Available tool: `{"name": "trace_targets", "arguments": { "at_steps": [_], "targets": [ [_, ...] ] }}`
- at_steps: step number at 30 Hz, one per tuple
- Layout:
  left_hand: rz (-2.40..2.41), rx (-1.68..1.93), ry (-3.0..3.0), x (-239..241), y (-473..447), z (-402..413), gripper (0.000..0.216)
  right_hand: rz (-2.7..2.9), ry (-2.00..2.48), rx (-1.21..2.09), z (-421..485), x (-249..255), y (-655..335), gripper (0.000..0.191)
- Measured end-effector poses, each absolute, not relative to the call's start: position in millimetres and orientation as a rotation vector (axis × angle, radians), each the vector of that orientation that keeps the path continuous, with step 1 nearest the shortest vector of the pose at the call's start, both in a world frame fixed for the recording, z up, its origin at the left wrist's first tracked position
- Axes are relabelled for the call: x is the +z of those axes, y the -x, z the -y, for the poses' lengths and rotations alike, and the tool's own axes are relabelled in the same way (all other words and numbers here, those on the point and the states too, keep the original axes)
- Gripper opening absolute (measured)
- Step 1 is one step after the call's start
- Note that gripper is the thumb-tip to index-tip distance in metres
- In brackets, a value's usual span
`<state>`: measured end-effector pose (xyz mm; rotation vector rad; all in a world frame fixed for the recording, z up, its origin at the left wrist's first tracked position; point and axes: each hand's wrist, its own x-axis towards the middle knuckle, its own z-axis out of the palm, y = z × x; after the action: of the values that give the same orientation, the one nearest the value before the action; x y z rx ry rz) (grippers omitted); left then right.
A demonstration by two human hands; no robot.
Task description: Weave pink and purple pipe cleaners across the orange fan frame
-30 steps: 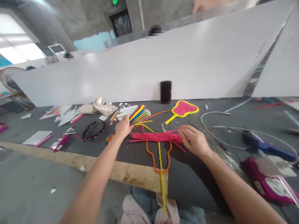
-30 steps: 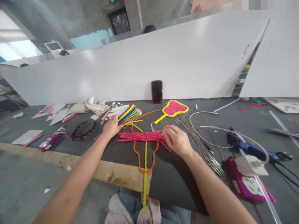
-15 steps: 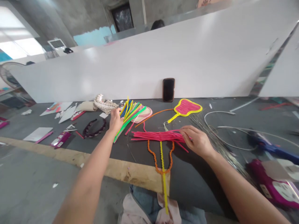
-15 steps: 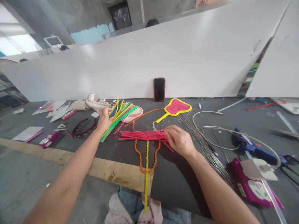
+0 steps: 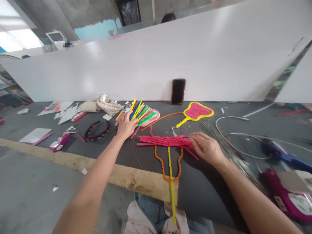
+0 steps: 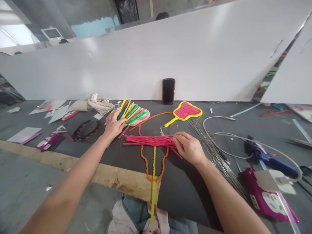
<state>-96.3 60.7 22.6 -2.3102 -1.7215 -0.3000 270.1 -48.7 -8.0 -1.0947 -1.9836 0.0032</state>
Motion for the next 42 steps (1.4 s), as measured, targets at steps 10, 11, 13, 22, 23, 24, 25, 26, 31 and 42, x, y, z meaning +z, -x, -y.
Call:
{"name": "trace_targets", "arguments": {
  "at_steps": [10,11,13,22,23,24,25,26,31,42],
  "targets": [
    [1.722,-0.256,2.259,22,91,-61,0.015,2.000,1.084,-0.021,49,-6,-269,0.019],
    [1.749,-0.318,2.269,22,89,-62,0.014,2.001,1.084,-0.024,49,-6,-269,0.019],
    [1.844,-0.515,2.260,20,88,-64,0.013,2.004,1.090,-0.023,49,-7,-269,0.019],
    [1.992,-1.165,2.138,8,92,-80,0.018,1.999,1.075,-0.021,49,-8,-269,0.018],
    [2.000,-1.236,2.120,9,92,-81,0.019,1.995,1.075,-0.022,49,-8,-269,0.018],
    [2.004,-1.308,2.102,11,91,-83,0.020,1.993,1.075,-0.022,49,-8,-269,0.018],
    [2.001,-1.379,2.086,15,90,-85,0.020,1.995,1.074,-0.018,49,-8,-269,0.018],
    [1.991,-1.445,2.072,21,89,-87,0.021,1.999,1.075,-0.012,49,-8,-269,0.018],
    [1.773,-1.796,1.995,73,79,-95,0.023,2.004,1.086,0.011,49,-6,-270,0.017],
    [1.288,-0.729,2.537,66,-16,3,0.019,1.918,0.885,-0.223,66,15,-256,0.023]
  ]
}}
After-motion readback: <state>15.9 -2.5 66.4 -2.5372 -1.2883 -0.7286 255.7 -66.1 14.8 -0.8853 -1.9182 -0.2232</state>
